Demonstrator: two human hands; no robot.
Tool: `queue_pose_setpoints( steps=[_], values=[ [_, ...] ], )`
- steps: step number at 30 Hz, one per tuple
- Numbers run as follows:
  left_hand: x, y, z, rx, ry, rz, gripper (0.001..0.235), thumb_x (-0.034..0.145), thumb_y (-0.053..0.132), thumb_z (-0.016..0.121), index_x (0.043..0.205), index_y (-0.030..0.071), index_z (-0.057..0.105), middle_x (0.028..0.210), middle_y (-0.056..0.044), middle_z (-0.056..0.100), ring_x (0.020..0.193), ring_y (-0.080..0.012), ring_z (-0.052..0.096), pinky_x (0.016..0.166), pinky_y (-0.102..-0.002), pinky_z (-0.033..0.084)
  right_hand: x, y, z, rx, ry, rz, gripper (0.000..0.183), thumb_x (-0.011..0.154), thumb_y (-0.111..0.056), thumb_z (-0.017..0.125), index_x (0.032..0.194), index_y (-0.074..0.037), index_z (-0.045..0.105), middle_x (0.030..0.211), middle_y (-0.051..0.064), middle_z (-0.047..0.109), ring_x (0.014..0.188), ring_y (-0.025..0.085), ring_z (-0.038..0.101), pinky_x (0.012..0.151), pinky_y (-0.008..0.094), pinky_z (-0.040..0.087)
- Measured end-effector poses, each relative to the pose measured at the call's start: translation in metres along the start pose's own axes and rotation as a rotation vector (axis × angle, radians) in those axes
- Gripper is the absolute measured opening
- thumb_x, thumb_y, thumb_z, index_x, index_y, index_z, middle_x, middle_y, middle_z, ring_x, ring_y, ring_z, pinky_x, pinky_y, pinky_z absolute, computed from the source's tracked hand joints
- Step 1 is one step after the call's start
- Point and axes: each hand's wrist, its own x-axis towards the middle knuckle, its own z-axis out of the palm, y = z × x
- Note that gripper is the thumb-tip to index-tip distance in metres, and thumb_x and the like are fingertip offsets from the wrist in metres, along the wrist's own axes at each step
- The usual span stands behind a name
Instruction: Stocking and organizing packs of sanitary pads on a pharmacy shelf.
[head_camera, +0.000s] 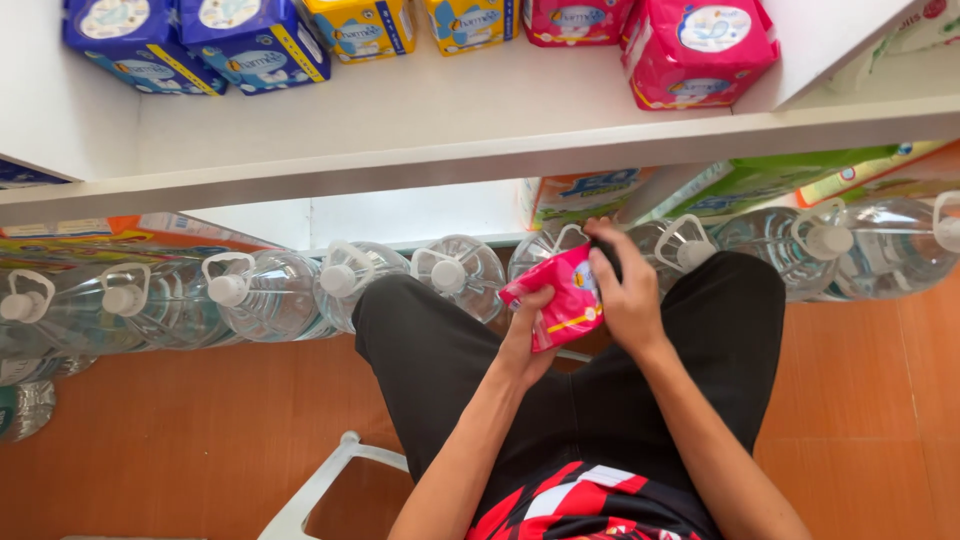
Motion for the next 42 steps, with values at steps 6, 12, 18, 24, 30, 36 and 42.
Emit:
queue_pose_setpoints(
  steps=[6,12,18,24,30,36,42],
  values=[
    [-0.006,0.009,0.039,-0.126,0.100,0.044,0.055,0.086,0.050,0.075,0.125,0.012,0.065,0.116,-0.012,0.073,0.103,-0.0267,0.070,0.098,-0.047,0.054,-0.012,-0.030,0.013,-0.069,0.012,-0.063,0.030,0.105,-0.015,0.052,0.129,-0.006,0.067,0.131,0.017,0.069,0.135,0.039,0.057,0.114,0.049,0.042],
    [-0.022,-0.009,0.047,-0.127,0.144,-0.079,0.071,0.082,0.067,0.071,0.126,0.012,0.065,0.113,-0.008,0.072,0.101,-0.0261,0.067,0.102,-0.049,0.050,-0.003,0.003,0.014,-0.202,0.161,-0.132,0.038,0.108,-0.022,0.052,0.140,-0.002,0.056,0.144,0.024,0.056,0.139,0.044,0.048,0.115,0.053,0.039],
    [-0.014,0.015,0.071,-0.204,0.149,0.025,0.065,0.082,0.060,0.073,0.126,0.012,0.069,0.117,-0.009,0.074,0.104,-0.0241,0.069,0.103,-0.043,0.052,-0.013,-0.015,0.023,-0.300,0.048,-0.368,0.046,0.100,-0.020,0.059,0.143,-0.004,0.058,0.153,0.018,0.053,0.146,0.042,0.043,0.120,0.049,0.035],
    [-0.027,0.007,0.091,-0.170,0.183,0.115,0.067,0.085,0.064,0.070,0.131,0.014,0.065,0.124,-0.008,0.071,0.110,-0.0229,0.066,0.104,-0.042,0.049,0.008,-0.025,0.022,-0.260,0.287,-0.256,0.039,0.109,-0.013,0.044,0.145,-0.001,0.052,0.152,0.022,0.050,0.146,0.043,0.040,0.121,0.053,0.033],
    [-0.037,0.025,0.111,-0.165,0.147,0.130,0.065,0.085,0.061,0.067,0.129,0.012,0.063,0.118,-0.008,0.069,0.106,-0.0231,0.064,0.099,-0.041,0.050,0.039,-0.013,0.008,-0.319,0.070,-0.598,0.035,0.103,-0.014,0.051,0.134,-0.005,0.065,0.141,0.016,0.062,0.135,0.041,0.057,0.116,0.048,0.045],
    [-0.016,0.019,0.089,-0.114,0.198,0.073,0.072,0.077,0.066,0.073,0.128,0.016,0.069,0.124,-0.009,0.072,0.110,-0.0254,0.066,0.106,-0.043,0.049,0.024,-0.040,0.027,-0.251,0.134,-0.547,0.036,0.098,-0.005,0.058,0.134,-0.004,0.063,0.135,0.019,0.063,0.132,0.046,0.059,0.111,0.053,0.048],
    [-0.031,0.037,0.081,0.057,0.080,0.147,0.063,0.082,0.049,0.077,0.131,0.013,0.062,0.112,-0.007,0.070,0.099,-0.0202,0.066,0.091,-0.042,0.053,0.042,-0.003,-0.003,-0.022,0.187,-0.222,0.034,0.111,-0.018,0.042,0.133,-0.001,0.061,0.131,0.019,0.066,0.134,0.040,0.056,0.112,0.052,0.043]
  ],
)
